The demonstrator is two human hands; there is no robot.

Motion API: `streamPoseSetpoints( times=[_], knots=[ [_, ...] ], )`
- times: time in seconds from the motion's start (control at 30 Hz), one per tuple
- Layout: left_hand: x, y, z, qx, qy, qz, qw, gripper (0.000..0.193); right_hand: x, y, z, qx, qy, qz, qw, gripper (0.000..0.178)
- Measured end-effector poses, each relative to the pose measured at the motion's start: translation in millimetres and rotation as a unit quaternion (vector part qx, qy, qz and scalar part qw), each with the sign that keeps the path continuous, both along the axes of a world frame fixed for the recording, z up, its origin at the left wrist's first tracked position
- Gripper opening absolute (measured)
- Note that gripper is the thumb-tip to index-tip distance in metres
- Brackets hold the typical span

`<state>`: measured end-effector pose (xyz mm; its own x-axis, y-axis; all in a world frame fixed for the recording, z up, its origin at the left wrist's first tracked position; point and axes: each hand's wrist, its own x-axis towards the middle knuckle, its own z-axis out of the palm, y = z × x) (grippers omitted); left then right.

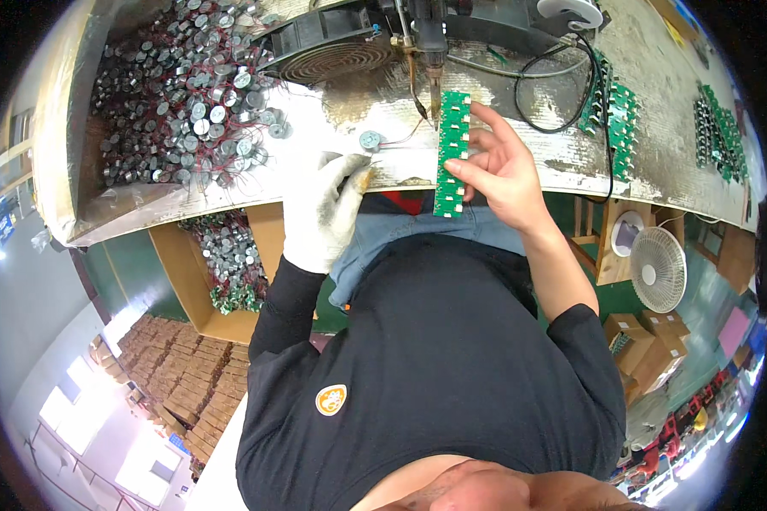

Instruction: Assembling electronic components onto a printed circuit board using a soldering station.

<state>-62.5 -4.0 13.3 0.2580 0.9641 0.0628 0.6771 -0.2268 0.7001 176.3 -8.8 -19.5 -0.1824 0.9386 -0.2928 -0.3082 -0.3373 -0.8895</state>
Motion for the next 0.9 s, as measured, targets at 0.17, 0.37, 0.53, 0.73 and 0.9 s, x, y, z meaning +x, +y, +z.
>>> streamPoseSetpoints(
  times=[0.17, 0.37, 0.53, 0.73, 0.9],
  knots=[
    [28.6, -8.8, -0.5, -0.205, -0.196, 0.124, 0.951, 0.016, -5.9, -5.9, 4.2, 0.013, -0.014, -0.008, 1.0, 0.069],
    [41.5, -5.2, -17.0, -0.145, -0.178, 0.06, 0.971, 0.018, -11.2, -8.5, 3.1, 0.015, -0.001, 0.003, 1.0, 0.067],
    [46.2, 2.8, -18.1, -0.132, -0.167, 0.036, 0.976, 0.016, -10.8, -8.2, 5.4, 0.012, -0.006, 0.001, 1.0, 0.064],
    [53.3, 12.6, 0.4, -0.312, -0.286, 0.072, 0.903, 0.02, -8.4, -9.5, 6.4, 0.023, -0.019, 0.001, 1.0, 0.057],
    [49.9, 20.1, -8.2, -0.332, -0.279, 0.055, 0.899, 0.022, -8.6, -8.2, 7.4, 0.036, -0.029, 0.003, 0.999, 0.056]
  ],
)
